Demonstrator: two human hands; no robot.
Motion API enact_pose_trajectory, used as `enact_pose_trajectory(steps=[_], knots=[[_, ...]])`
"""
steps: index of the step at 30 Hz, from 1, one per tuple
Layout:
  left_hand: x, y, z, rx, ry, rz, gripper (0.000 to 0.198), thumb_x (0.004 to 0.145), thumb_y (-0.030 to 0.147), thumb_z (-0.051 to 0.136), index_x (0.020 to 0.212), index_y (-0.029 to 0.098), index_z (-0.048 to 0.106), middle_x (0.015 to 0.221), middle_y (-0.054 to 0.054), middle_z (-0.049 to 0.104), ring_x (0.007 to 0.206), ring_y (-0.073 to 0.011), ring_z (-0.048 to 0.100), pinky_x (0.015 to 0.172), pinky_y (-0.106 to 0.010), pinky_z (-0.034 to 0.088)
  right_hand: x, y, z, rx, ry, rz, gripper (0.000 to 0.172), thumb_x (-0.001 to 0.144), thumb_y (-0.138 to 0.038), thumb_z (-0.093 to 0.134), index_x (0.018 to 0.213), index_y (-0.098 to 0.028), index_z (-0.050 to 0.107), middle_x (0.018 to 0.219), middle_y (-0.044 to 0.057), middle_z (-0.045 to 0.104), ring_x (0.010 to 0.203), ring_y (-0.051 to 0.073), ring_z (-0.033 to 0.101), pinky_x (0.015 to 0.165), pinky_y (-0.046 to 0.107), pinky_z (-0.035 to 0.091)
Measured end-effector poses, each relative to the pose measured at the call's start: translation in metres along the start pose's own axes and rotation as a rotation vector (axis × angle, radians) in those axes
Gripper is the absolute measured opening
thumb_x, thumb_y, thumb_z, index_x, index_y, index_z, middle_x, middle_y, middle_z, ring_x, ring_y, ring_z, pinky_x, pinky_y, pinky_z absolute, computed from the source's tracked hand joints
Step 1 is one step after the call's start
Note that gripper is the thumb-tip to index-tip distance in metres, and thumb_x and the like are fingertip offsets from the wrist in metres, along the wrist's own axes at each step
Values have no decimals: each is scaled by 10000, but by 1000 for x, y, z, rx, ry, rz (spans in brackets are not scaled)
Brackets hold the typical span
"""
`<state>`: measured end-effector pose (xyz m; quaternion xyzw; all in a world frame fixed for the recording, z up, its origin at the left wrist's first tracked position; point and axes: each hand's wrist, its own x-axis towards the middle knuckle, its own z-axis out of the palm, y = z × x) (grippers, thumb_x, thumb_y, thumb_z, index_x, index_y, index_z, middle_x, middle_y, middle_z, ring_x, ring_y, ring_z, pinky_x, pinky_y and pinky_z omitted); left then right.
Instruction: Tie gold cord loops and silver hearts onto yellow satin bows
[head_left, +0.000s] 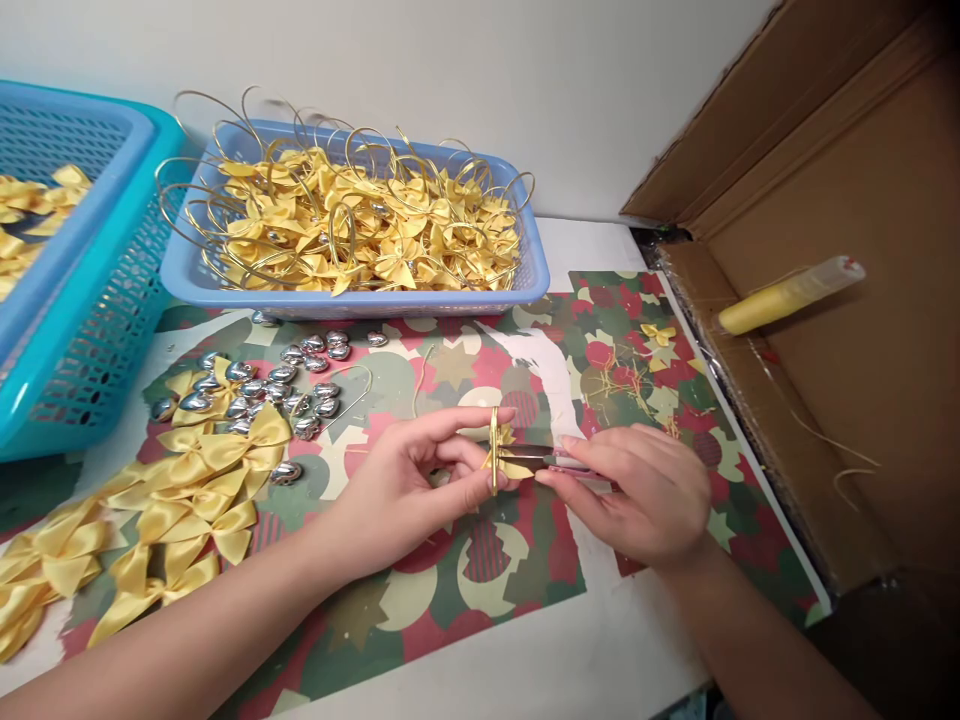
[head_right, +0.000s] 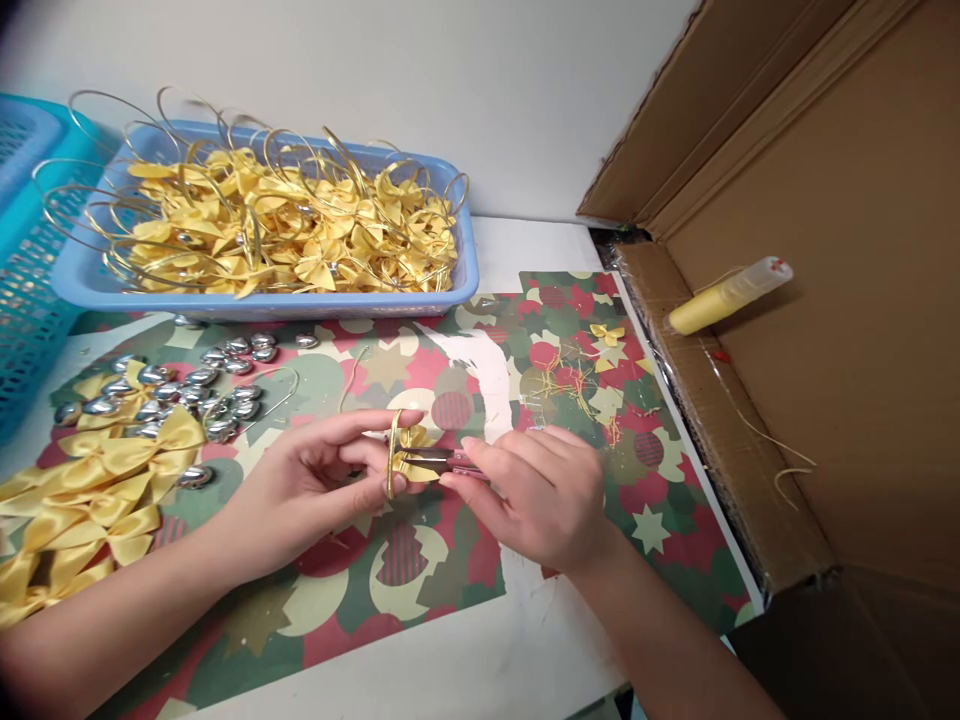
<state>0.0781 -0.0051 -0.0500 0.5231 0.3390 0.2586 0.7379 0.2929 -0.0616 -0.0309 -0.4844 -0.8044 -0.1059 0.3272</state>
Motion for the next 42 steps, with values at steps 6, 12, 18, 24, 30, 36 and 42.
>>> enact_pose_trajectory(steps=[6, 12, 18, 24, 30, 36, 42], knots=[[1, 6, -1, -52, -22, -33, 422, 793, 196, 715, 1199, 146, 612, 639, 21, 666, 581, -90, 570, 552, -183, 444, 0, 1, 1, 5, 6, -46, 119, 869, -263, 699, 861, -174, 619, 599, -22, 687, 512, 103, 594, 510, 245, 413], [0, 6, -1, -61, -35, -42, 417, 794, 201, 718, 1190, 144, 600, 621, 31, 655, 627, -110, 629, 583, -185, 456, 1, 2, -1, -6, -34, -72, 102, 876, -259, 688, 846, -178, 634, 587, -40, 674, 508, 84, 574, 507, 247, 376], [0, 4, -1, -42, -44, -34, 406, 814, 226, 706, 1192, 142, 586, 636, 26, 661, 677, -133, 672, 598, -190, 467, 0, 3, -4, -59, -89, -102, 113, 870, -279, 692, 861, -176, 645, 579, -52, 662, 490, 81, 557, 511, 269, 352], [-1, 2, -1, -36, -53, -6, 390, 816, 209, 695, 1182, 145, 578, 643, 30, 663, 686, -140, 690, 613, -201, 491, 1, 1, -5, -62, -72, -115, 115, 858, -262, 702, 867, -161, 648, 567, -38, 653, 481, 90, 547, 500, 285, 330], [0, 1, -1, 38, -66, 24, 384, 830, 194, 662, 1200, 141, 570, 628, 40, 642, 677, -126, 671, 621, -204, 500, 2, -1, -7, -82, -79, -128, 109, 858, -258, 695, 865, -158, 653, 558, -39, 632, 472, 92, 524, 485, 295, 323], [0, 0, -2, 100, -74, 49, 371, 859, 217, 640, 1216, 158, 561, 662, 29, 643, 661, -113, 630, 623, -207, 498, 2, 1, -6, -50, -78, -96, 108, 853, -271, 695, 848, -178, 640, 564, -42, 649, 475, 94, 545, 475, 287, 341], [0, -3, -2, 64, -86, 66, 210, 888, 239, 642, 1066, 212, 534, 693, 46, 614, 605, -65, 520, 610, -182, 454, 1, 9, -6, 117, 121, 248, 117, 832, -295, 690, 869, -214, 615, 617, -27, 655, 495, 104, 558, 467, 236, 411]])
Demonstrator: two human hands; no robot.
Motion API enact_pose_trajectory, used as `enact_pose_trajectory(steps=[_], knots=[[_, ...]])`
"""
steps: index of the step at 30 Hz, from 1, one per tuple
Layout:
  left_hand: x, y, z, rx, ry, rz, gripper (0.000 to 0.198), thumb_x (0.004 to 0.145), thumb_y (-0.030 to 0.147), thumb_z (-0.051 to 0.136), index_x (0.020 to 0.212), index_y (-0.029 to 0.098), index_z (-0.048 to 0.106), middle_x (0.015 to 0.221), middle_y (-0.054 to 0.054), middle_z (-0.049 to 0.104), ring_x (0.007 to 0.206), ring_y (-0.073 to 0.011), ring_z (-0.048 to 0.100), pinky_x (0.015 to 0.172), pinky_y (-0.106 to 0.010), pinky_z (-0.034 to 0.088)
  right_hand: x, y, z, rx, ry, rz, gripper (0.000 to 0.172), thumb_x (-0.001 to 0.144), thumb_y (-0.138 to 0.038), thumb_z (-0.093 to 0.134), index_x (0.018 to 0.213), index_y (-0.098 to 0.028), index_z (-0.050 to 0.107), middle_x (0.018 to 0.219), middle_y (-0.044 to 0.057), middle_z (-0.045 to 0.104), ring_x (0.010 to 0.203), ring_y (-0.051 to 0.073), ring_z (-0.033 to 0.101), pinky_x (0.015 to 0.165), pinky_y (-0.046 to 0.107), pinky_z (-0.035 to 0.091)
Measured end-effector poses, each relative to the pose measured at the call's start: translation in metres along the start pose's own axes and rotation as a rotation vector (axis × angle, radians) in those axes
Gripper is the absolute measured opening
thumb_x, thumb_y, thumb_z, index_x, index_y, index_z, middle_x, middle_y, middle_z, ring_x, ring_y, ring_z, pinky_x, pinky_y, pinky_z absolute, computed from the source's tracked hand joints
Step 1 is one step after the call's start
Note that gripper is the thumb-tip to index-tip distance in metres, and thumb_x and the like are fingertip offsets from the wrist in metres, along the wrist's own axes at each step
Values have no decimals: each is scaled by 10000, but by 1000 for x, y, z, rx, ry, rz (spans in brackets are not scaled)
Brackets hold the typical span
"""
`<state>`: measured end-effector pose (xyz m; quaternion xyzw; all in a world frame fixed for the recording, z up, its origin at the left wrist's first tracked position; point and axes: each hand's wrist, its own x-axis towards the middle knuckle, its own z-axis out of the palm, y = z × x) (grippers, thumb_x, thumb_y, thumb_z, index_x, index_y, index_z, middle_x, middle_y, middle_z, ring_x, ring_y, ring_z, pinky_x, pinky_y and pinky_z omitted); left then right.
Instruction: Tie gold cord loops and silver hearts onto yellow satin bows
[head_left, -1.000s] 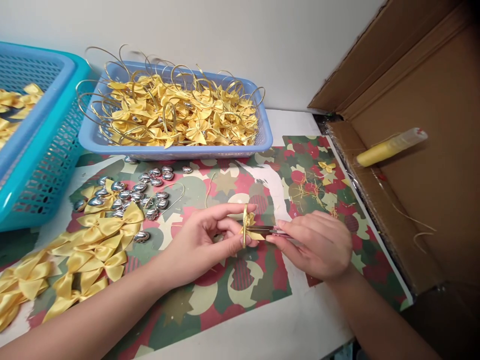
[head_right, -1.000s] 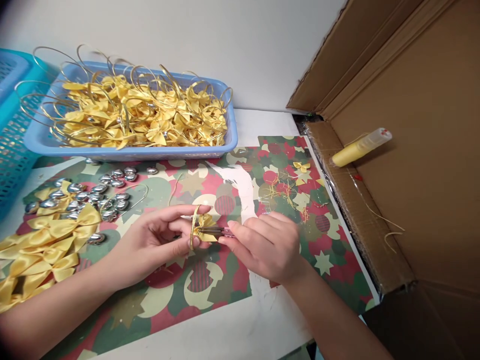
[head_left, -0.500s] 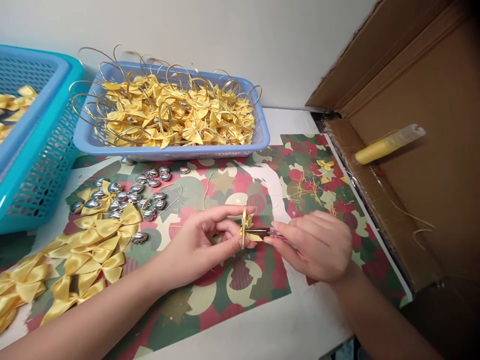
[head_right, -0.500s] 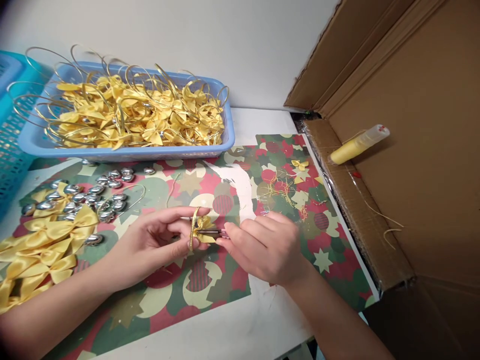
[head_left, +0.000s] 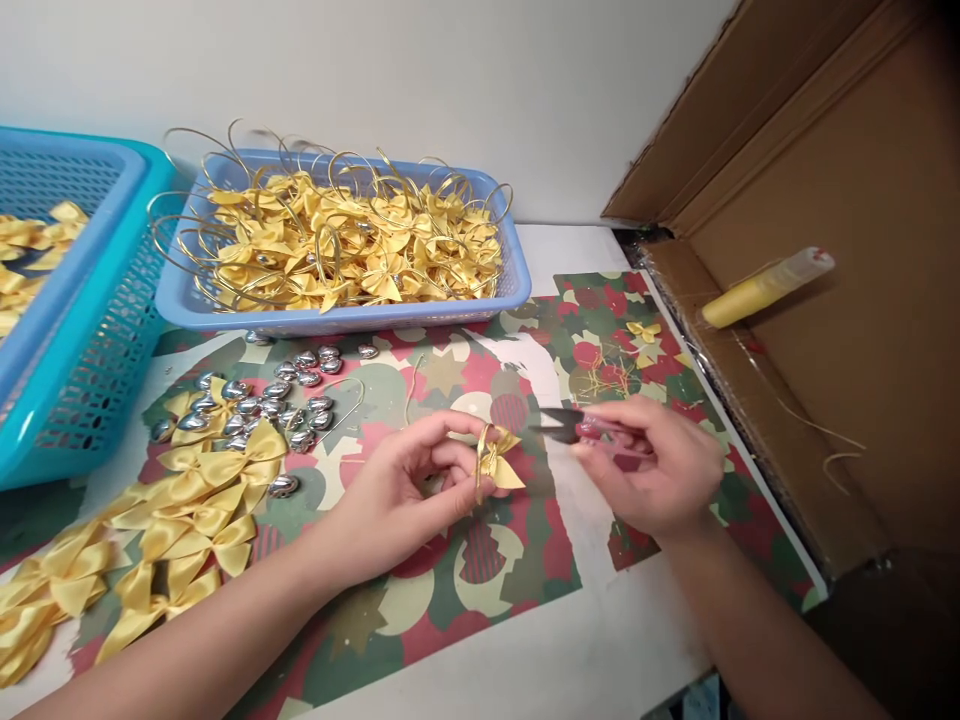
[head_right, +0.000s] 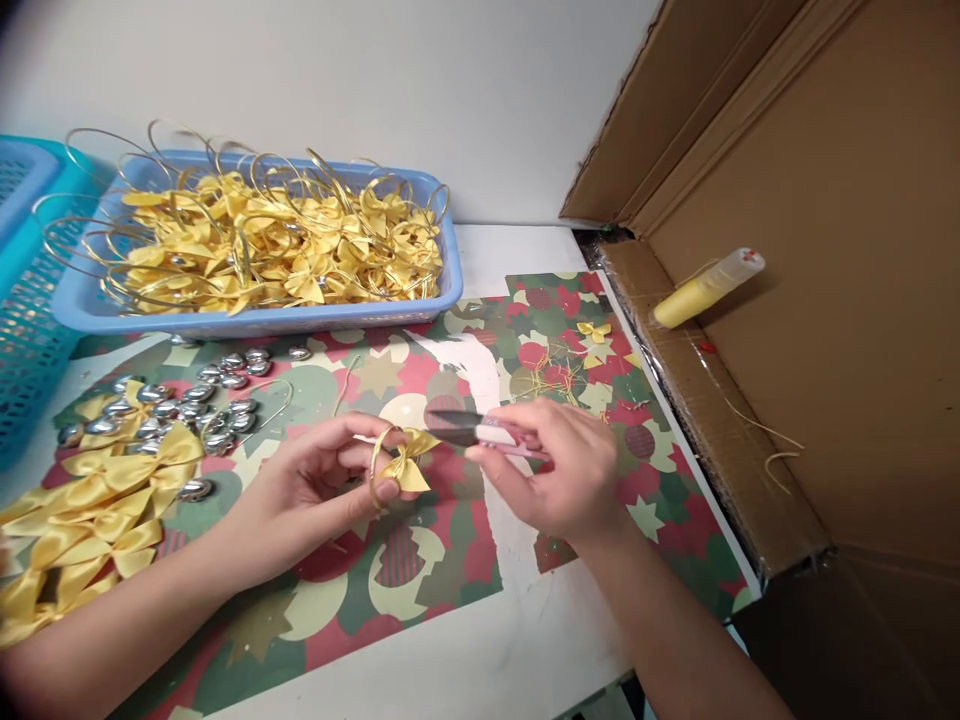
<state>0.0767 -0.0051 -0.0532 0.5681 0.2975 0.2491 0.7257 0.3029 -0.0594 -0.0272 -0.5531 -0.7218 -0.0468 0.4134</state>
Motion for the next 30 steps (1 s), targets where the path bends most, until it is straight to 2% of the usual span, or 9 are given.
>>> enact_pose_trajectory(steps=[3, 6, 9, 12, 20, 26, 30], knots=[[-1, -3, 0, -44, 6, 42, 239, 909, 235, 627, 1075, 273, 459, 635, 94, 518, 561, -57, 449, 572, -169, 417, -3, 1, 2, 136, -9, 226, 89, 874, -292, 626, 884, -206, 605, 622, -31, 622, 520, 98, 558, 471, 203, 429], [-1, -2, 1, -9, 1, 93, 250, 915, 216, 613, 1126, 291, 502, 660, 82, 510, 565, -60, 451, 543, -164, 404, -4, -3, 5, 256, -82, 300, 92, 898, -275, 579, 856, -195, 598, 587, -50, 564, 488, 75, 506, 444, 178, 389], [-1, 0, 2, 60, 4, 132, 57, 890, 185, 633, 935, 218, 625, 744, 35, 589, 578, -54, 480, 531, -164, 420, -3, -9, 7, 306, -144, 275, 118, 890, -243, 565, 797, -178, 596, 524, -69, 470, 434, 54, 418, 421, 172, 336], [-1, 2, 3, 157, 21, 164, 62, 878, 152, 628, 839, 188, 661, 747, 11, 651, 583, -63, 523, 525, -164, 437, -2, -14, 8, 295, -189, 229, 120, 852, -224, 598, 748, -164, 602, 486, -76, 424, 419, 51, 391, 429, 179, 329], [-2, 2, 2, 545, 56, 395, 210, 844, 30, 567, 894, 202, 678, 806, 11, 743, 711, -96, 678, 650, -171, 510, -1, -16, 9, 219, -167, 143, 109, 801, -213, 650, 704, -171, 623, 525, -35, 614, 453, 85, 540, 462, 198, 411], [-1, 2, 5, 702, 45, 507, 185, 868, 60, 538, 894, 208, 647, 758, -3, 734, 679, -122, 668, 630, -207, 495, -2, -15, 9, 177, -177, 129, 114, 789, -210, 676, 685, -182, 636, 534, -29, 643, 454, 103, 557, 452, 220, 421], [-2, 2, 6, 725, 35, 522, 185, 879, 60, 527, 896, 207, 639, 760, -8, 732, 679, -125, 657, 626, -209, 479, -2, -17, 10, 158, -183, 132, 129, 790, -198, 681, 670, -183, 635, 533, -31, 640, 454, 98, 543, 455, 222, 414]])
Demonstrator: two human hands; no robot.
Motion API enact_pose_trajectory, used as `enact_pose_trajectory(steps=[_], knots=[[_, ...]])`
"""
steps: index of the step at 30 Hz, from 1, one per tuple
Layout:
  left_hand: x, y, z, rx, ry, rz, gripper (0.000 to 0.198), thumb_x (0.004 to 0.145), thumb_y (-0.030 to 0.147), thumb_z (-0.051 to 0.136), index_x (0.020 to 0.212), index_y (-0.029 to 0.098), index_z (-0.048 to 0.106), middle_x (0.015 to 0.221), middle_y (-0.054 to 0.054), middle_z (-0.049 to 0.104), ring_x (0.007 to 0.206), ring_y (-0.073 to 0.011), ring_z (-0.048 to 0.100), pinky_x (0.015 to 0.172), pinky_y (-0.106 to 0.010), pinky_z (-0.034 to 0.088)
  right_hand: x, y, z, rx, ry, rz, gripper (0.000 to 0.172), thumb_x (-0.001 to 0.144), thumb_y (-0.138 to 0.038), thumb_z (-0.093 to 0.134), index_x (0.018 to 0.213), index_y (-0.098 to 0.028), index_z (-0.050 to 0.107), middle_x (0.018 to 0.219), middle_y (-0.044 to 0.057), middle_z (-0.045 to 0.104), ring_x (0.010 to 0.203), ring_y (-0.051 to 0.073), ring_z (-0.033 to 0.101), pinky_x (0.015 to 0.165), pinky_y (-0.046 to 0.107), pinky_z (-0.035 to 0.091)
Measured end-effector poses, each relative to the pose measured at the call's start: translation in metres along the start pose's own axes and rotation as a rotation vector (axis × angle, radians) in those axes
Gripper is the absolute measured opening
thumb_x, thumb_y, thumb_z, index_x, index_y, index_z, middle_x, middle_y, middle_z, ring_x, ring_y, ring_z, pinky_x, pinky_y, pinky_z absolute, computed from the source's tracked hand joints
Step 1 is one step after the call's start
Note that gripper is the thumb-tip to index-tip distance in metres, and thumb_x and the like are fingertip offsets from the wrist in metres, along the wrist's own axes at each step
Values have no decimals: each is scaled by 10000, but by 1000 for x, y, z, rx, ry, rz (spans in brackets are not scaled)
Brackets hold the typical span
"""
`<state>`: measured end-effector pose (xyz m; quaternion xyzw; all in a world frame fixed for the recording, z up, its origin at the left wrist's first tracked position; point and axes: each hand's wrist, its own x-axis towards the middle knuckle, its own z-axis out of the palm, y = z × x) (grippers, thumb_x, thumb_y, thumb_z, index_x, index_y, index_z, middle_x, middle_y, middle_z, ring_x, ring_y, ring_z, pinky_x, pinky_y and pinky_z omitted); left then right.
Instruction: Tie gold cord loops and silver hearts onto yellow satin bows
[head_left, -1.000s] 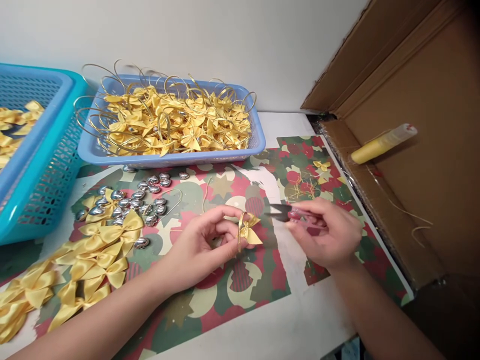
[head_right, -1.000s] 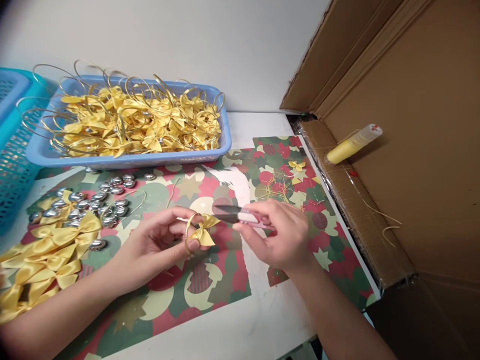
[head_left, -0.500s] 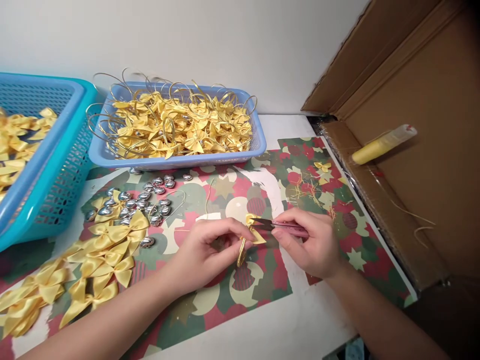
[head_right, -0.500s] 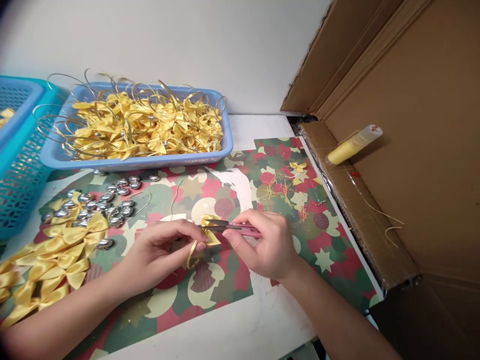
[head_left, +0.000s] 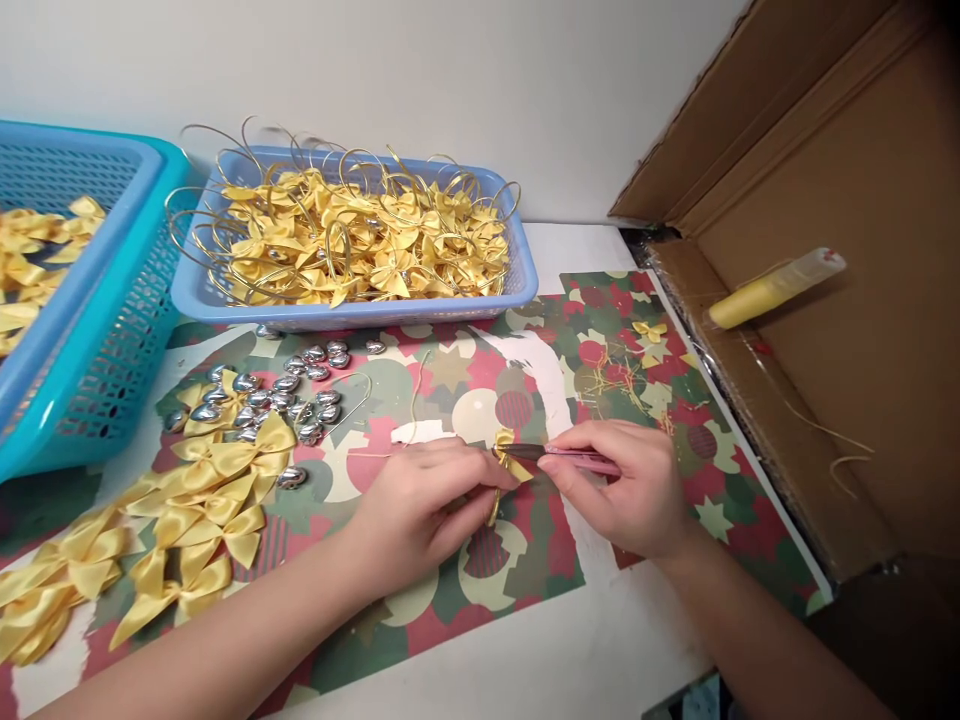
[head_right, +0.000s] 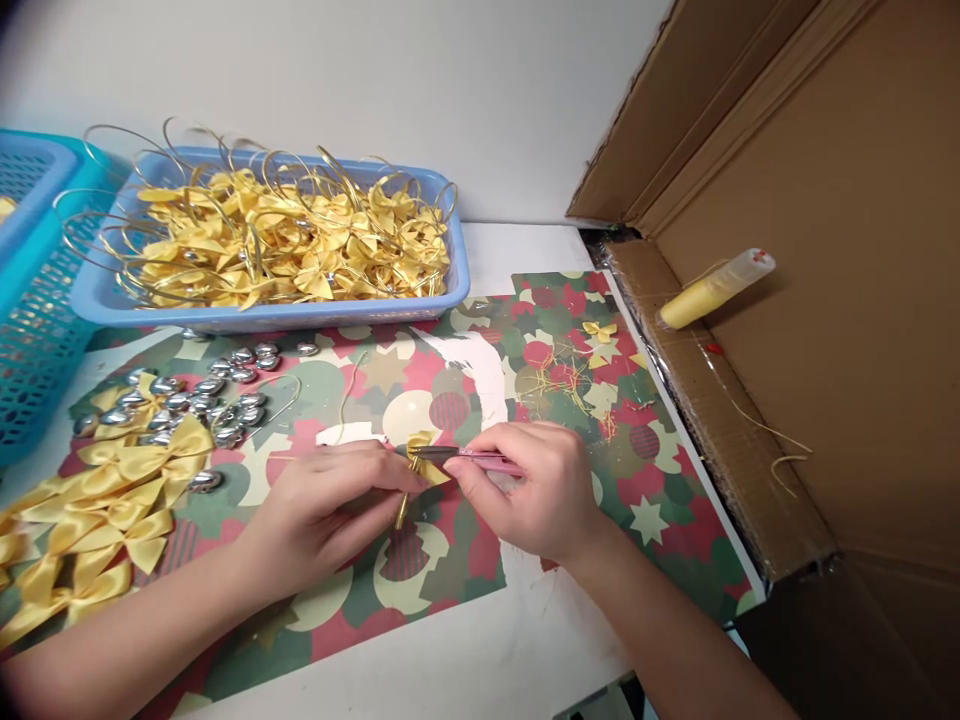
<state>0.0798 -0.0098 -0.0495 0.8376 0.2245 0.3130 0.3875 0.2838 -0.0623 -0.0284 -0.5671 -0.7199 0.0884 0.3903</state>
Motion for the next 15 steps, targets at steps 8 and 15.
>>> enact_pose_trajectory(steps=[8, 15], knots=[[-5, -3, 2, -142, -17, -135, 198, 903, 94, 520, 1036, 233, 566, 848, -4, 714, 623, -94, 605, 565, -183, 454, 1, 10, -5, 16, 63, 137, 109, 821, -250, 651, 740, -184, 620, 505, -57, 523, 425, 76, 453, 433, 198, 380], [-6, -6, 3, -344, 33, -242, 273, 917, 147, 548, 1147, 245, 440, 807, 17, 661, 610, -87, 551, 565, -181, 437, 1, 13, -2, 124, -24, 152, 108, 841, -273, 621, 775, -188, 609, 551, -47, 549, 448, 82, 480, 430, 191, 382]])
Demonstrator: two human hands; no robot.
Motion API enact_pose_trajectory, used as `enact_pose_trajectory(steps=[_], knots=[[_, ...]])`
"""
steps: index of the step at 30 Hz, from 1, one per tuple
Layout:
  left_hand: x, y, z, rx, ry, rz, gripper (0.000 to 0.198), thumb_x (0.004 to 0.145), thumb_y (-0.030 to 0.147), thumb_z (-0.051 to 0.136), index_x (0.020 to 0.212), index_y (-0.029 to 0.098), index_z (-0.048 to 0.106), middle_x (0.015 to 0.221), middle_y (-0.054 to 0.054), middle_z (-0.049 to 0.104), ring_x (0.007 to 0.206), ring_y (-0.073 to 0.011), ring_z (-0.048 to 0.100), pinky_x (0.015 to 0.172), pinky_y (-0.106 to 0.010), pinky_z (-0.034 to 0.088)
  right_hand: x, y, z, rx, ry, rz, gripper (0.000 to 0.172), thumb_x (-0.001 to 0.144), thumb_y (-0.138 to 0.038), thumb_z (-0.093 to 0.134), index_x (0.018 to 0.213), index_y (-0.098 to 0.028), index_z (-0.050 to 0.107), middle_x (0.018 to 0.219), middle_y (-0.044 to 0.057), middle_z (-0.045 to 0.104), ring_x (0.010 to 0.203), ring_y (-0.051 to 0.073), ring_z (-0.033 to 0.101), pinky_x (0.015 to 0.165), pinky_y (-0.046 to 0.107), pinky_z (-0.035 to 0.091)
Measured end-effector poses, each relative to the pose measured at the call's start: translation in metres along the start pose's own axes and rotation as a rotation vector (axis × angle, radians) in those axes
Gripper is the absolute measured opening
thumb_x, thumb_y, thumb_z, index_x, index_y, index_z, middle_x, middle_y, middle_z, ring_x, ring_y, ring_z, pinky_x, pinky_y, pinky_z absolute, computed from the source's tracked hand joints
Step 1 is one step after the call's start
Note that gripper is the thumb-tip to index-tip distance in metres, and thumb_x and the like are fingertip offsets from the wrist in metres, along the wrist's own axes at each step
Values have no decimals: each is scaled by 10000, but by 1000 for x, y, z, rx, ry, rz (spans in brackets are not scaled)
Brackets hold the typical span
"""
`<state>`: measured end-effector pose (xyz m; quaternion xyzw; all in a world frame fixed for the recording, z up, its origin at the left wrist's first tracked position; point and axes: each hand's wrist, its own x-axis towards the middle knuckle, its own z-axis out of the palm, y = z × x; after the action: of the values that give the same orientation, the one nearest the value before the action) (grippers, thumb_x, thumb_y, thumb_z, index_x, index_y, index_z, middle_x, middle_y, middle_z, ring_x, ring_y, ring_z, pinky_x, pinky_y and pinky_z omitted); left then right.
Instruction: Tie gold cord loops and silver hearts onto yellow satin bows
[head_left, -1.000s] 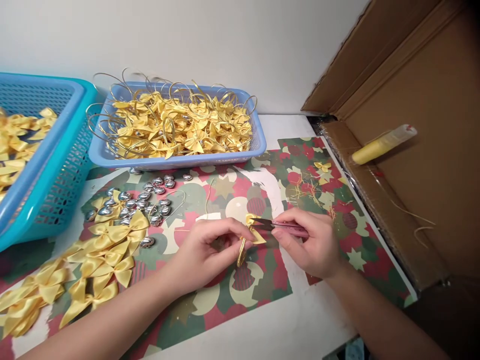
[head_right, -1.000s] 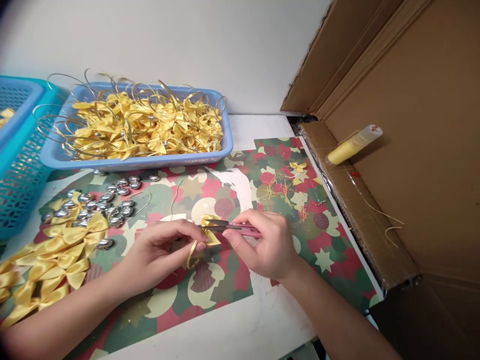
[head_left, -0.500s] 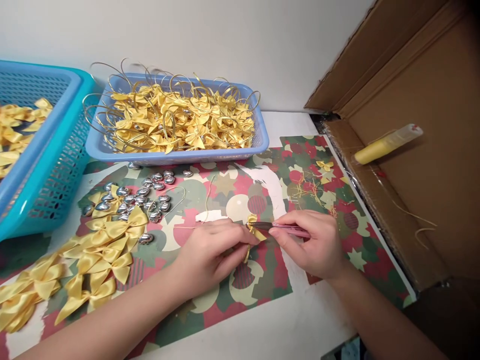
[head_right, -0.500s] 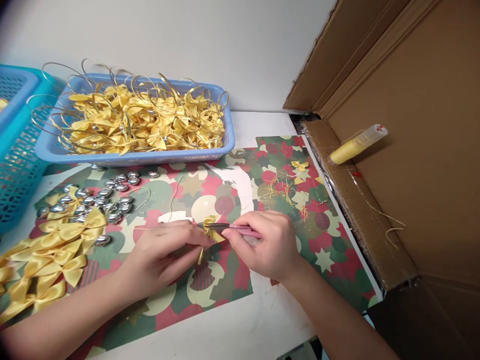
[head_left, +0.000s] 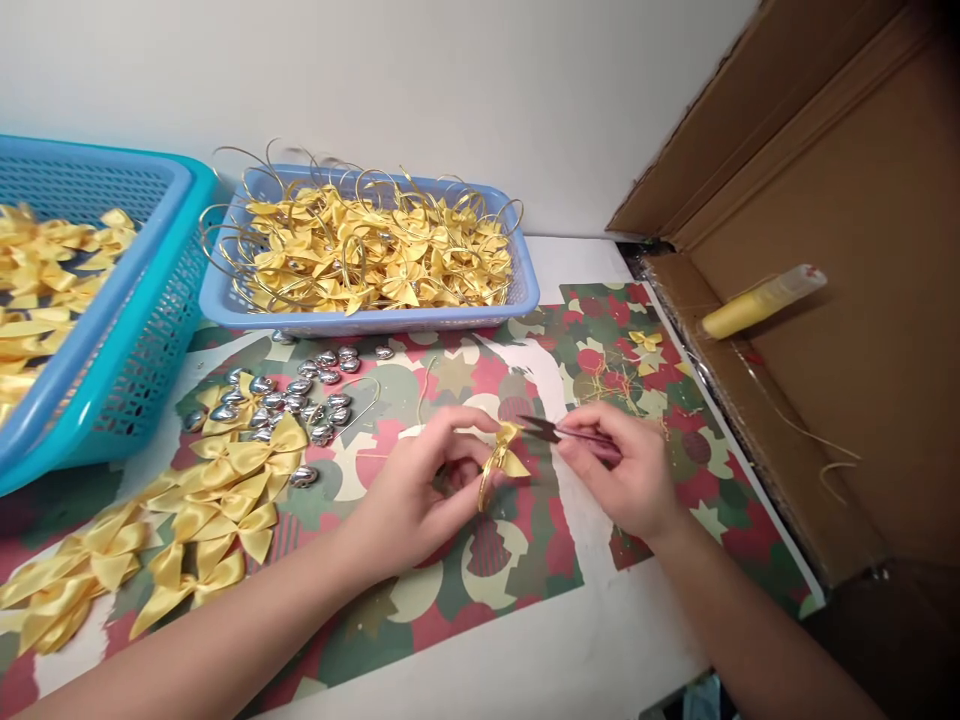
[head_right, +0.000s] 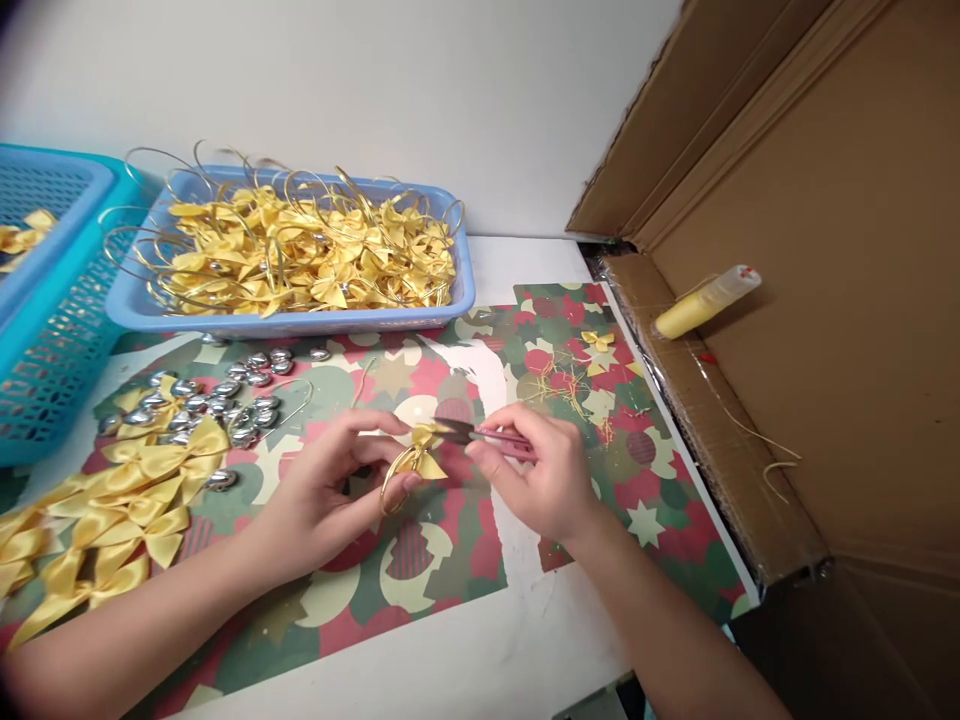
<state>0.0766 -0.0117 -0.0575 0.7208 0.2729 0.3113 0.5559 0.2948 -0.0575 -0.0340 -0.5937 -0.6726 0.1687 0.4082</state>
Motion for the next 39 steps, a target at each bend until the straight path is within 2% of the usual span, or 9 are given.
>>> enact_pose_trajectory(steps=[2, 5, 13, 17, 22, 27, 39], knots=[[1, 0, -1, 83, -9, 59, 185, 902, 113, 549, 1045, 228, 530, 868, -1, 680, 659, -87, 585, 581, -177, 440, -1, -3, 1, 20, -23, -60, 101, 833, -267, 627, 775, -185, 613, 532, -57, 524, 430, 73, 452, 426, 190, 363], [1, 2, -2, 181, -11, 85, 158, 884, 76, 533, 942, 207, 600, 855, 1, 697, 676, -85, 618, 584, -167, 450, -2, -6, 1, 4, -34, -83, 108, 836, -263, 621, 763, -185, 621, 495, -63, 492, 422, 77, 442, 426, 197, 351], [4, 7, 0, 314, 8, 175, 143, 873, 98, 517, 850, 196, 619, 703, 6, 694, 627, -113, 624, 582, -204, 465, 0, -8, -2, -62, -39, -126, 117, 806, -249, 656, 714, -182, 631, 531, -35, 598, 455, 96, 529, 451, 210, 404], [4, 6, 0, 340, 1, 214, 156, 864, 80, 513, 859, 195, 618, 721, -1, 701, 652, -117, 632, 608, -210, 473, 0, -8, -2, -72, -25, -136, 122, 799, -241, 667, 700, -177, 636, 515, -35, 597, 446, 95, 524, 445, 211, 403], [3, 5, 1, 349, -14, 202, 170, 879, 99, 499, 867, 205, 631, 726, -4, 705, 663, -129, 640, 621, -230, 476, -1, -9, 0, -63, -14, -139, 119, 795, -215, 679, 687, -185, 638, 506, -46, 605, 433, 85, 524, 443, 202, 410], [4, 5, 1, 371, -20, 189, 163, 891, 119, 488, 855, 202, 624, 712, -7, 688, 641, -130, 622, 603, -234, 464, -2, -8, 0, -79, -18, -129, 145, 808, -239, 671, 678, -184, 638, 556, -16, 658, 458, 105, 565, 446, 220, 428], [3, 4, 1, 386, -25, 207, 156, 872, 88, 511, 860, 201, 618, 694, 6, 670, 638, -123, 610, 587, -215, 441, -2, -11, 1, -71, -9, -109, 136, 787, -194, 688, 663, -181, 632, 503, -44, 590, 433, 83, 503, 443, 204, 391]])
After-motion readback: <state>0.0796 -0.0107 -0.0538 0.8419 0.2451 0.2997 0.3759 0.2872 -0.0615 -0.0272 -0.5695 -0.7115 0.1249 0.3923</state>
